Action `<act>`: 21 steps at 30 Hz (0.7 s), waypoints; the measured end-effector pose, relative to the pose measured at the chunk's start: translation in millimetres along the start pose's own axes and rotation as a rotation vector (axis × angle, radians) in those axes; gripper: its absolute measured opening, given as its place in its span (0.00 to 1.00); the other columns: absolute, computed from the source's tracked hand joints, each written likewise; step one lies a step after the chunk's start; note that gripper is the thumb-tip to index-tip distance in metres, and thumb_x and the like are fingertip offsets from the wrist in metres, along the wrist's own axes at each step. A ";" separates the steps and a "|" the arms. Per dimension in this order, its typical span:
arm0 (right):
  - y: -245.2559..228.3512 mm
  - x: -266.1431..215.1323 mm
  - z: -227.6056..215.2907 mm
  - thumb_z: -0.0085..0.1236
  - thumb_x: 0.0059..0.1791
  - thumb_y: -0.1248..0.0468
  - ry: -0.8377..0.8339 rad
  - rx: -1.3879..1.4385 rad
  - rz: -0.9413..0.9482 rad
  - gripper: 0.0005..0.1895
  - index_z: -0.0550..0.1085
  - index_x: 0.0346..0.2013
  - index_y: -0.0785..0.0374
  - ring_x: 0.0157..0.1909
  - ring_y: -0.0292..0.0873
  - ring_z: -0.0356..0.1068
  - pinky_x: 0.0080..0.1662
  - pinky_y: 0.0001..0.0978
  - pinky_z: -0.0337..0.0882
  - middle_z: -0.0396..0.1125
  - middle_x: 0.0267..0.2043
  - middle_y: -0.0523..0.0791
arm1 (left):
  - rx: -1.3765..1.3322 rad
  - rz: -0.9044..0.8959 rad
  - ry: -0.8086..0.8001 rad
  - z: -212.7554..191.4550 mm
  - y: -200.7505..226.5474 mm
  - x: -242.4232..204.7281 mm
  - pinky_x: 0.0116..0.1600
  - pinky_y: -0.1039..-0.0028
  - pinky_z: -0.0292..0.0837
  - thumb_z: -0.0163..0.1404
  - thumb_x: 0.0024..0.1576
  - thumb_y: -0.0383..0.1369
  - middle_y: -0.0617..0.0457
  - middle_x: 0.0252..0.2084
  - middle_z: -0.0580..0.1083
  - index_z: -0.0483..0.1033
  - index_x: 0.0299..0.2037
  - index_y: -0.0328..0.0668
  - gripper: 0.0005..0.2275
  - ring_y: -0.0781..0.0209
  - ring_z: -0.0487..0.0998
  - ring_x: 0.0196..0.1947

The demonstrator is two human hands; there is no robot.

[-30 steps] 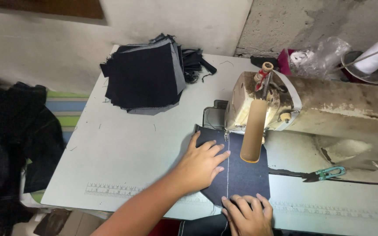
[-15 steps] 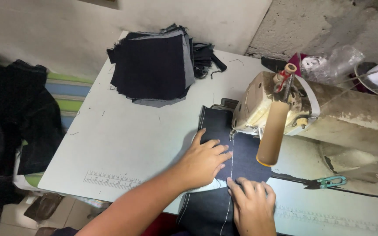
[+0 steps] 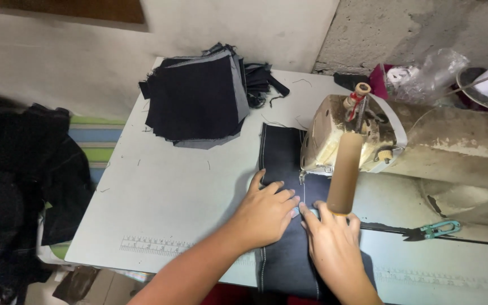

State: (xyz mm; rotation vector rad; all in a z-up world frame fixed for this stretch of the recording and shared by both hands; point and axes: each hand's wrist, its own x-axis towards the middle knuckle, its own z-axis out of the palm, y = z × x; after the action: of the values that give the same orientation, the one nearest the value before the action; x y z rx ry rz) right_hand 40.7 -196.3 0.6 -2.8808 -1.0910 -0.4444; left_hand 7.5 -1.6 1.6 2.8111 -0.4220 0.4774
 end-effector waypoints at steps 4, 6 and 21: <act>1.8 14.5 -2.5 0.46 0.53 0.57 -0.076 0.024 0.023 0.23 0.70 0.64 0.46 0.41 0.54 0.71 0.46 0.54 0.63 0.65 0.50 0.43 | 0.028 -0.019 -0.019 -3.8 -0.9 3.7 0.72 0.37 0.42 0.43 0.62 0.41 0.55 0.56 0.77 0.79 0.55 0.45 0.17 0.51 0.73 0.58; 3.9 19.4 1.5 0.44 0.54 0.57 -0.084 0.008 0.024 0.24 0.68 0.65 0.46 0.39 0.55 0.71 0.44 0.55 0.64 0.64 0.49 0.44 | 0.061 -0.018 -0.027 -6.5 -4.1 7.5 0.73 0.37 0.42 0.44 0.62 0.44 0.55 0.58 0.77 0.78 0.57 0.47 0.19 0.52 0.73 0.59; -6.8 -48.4 24.9 0.54 0.48 0.46 0.053 -0.022 0.050 0.25 0.71 0.58 0.44 0.51 0.49 0.67 0.45 0.45 0.70 0.67 0.55 0.38 | 0.230 0.040 0.034 25.3 25.6 -5.0 0.71 0.44 0.52 0.43 0.63 0.46 0.46 0.60 0.74 0.71 0.65 0.38 0.25 0.50 0.73 0.50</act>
State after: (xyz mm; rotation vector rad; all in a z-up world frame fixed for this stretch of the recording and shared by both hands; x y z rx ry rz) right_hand 8.0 -219.2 -37.0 -2.8895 -1.0097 -0.5307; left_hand 1.9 -31.7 -18.1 3.0144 -0.4428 0.6180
